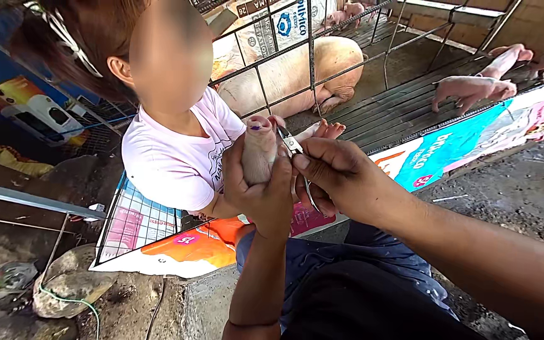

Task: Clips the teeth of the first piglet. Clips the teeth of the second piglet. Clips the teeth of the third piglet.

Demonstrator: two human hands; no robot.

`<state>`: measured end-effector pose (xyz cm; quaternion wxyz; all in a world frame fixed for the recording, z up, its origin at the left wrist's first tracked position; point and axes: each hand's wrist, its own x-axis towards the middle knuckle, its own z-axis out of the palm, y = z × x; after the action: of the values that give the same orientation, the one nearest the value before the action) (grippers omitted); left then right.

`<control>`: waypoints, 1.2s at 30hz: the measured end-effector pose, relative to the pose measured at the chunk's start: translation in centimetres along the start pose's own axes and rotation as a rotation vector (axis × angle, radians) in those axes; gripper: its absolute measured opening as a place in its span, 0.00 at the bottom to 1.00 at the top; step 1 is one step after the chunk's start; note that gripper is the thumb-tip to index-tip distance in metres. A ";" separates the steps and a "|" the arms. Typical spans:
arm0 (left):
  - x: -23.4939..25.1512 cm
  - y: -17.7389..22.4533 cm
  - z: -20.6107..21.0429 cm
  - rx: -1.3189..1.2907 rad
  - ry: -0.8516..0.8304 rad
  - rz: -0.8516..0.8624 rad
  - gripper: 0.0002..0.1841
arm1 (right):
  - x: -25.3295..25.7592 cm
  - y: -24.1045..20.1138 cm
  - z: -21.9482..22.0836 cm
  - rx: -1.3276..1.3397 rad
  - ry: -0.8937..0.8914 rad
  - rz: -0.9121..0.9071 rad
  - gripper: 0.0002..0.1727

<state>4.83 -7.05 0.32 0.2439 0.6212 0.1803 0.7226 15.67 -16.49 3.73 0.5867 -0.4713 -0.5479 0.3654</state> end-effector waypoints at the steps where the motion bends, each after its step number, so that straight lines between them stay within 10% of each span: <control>1: 0.1 0.0 0.0 0.000 0.001 0.001 0.25 | 0.0 -0.2 -0.1 0.015 -0.009 0.011 0.15; 36: -0.5 0.3 -0.2 -0.003 0.051 0.029 0.24 | -0.7 0.1 -0.6 0.119 -0.110 0.006 0.17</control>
<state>4.63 -7.56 -0.01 0.2298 0.6048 0.1765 0.7418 16.14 -17.20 3.45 0.5814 -0.4166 -0.5552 0.4245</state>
